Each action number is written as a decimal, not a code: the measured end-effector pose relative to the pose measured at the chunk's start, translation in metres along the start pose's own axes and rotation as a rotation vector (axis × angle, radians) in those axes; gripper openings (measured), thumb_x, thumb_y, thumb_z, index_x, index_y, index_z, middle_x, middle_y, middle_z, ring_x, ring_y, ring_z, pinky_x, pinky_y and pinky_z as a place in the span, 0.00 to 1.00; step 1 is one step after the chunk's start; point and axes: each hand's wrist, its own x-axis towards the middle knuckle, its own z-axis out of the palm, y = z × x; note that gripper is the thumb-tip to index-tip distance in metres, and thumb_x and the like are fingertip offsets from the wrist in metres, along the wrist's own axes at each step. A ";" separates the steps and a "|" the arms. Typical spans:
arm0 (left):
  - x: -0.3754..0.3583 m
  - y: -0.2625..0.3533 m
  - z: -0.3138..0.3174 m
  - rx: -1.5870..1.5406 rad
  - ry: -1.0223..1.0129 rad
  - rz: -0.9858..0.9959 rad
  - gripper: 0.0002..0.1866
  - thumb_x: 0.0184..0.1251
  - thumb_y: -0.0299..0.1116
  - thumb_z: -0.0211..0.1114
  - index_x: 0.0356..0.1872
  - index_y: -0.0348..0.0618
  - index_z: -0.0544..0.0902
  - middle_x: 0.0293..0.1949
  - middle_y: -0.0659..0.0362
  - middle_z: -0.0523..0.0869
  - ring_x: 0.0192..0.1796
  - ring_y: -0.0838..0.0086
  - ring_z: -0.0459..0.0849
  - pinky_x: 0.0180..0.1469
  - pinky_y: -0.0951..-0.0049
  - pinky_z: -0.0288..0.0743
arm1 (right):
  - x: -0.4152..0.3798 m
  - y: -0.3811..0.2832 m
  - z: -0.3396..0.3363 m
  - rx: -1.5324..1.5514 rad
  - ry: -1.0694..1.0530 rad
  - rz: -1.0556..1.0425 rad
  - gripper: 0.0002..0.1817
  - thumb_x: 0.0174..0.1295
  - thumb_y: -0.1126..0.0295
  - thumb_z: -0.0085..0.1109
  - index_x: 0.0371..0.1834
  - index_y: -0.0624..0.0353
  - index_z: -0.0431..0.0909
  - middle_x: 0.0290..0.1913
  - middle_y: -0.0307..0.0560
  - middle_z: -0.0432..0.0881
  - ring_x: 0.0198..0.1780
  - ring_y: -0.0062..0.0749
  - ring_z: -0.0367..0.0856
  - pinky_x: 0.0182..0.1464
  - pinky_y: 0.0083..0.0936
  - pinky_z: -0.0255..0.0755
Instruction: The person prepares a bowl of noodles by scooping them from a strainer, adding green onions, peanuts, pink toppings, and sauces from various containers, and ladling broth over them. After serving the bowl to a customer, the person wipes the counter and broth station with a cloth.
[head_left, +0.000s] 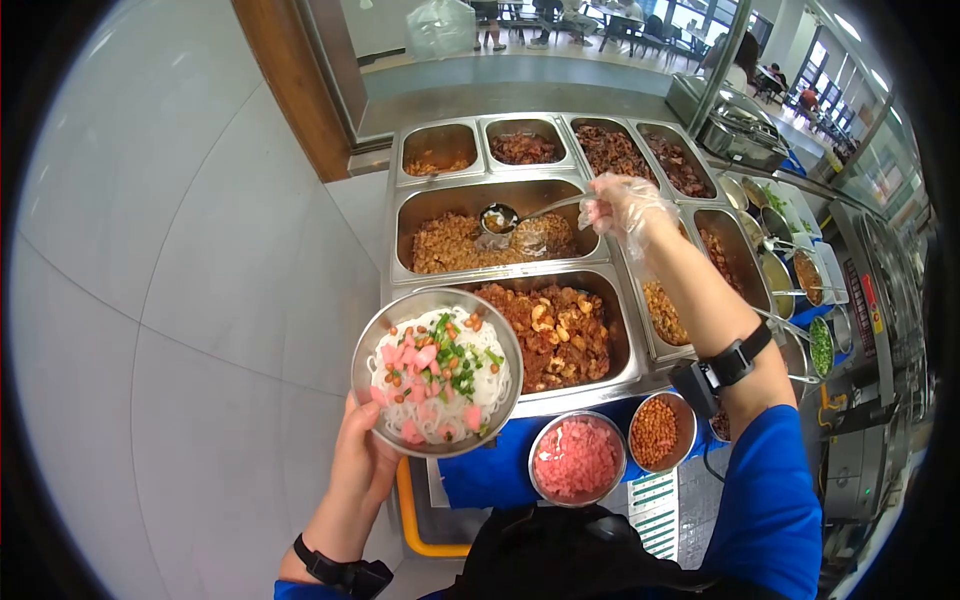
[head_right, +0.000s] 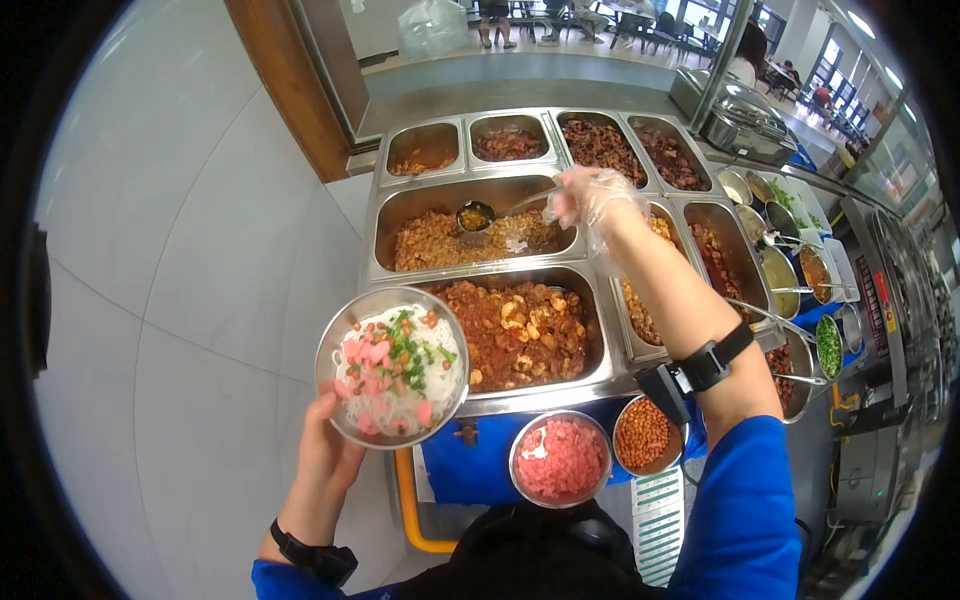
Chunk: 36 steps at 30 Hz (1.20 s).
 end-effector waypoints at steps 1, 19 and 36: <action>0.001 0.001 0.003 0.020 0.013 -0.012 0.36 0.58 0.45 0.61 0.65 0.39 0.61 0.61 0.51 0.70 0.61 0.62 0.73 0.60 0.59 0.71 | -0.006 -0.007 0.000 0.009 -0.008 -0.017 0.06 0.62 0.73 0.55 0.38 0.65 0.77 0.24 0.46 0.79 0.21 0.26 0.76 0.21 0.19 0.72; 0.019 -0.001 0.008 0.021 -0.082 -0.056 0.25 0.67 0.44 0.54 0.58 0.43 0.58 0.56 0.50 0.73 0.52 0.64 0.81 0.48 0.60 0.80 | -0.206 -0.078 0.010 -0.426 -0.269 -0.641 0.07 0.62 0.77 0.51 0.42 0.65 0.74 0.29 0.46 0.81 0.26 0.22 0.80 0.25 0.16 0.74; 0.024 -0.002 0.004 -0.045 -0.197 -0.043 0.27 0.66 0.41 0.53 0.61 0.41 0.56 0.60 0.48 0.68 0.59 0.60 0.74 0.55 0.55 0.76 | -0.205 -0.073 -0.007 0.190 -0.009 -0.262 0.09 0.63 0.72 0.52 0.44 0.63 0.71 0.28 0.44 0.78 0.25 0.22 0.76 0.26 0.15 0.71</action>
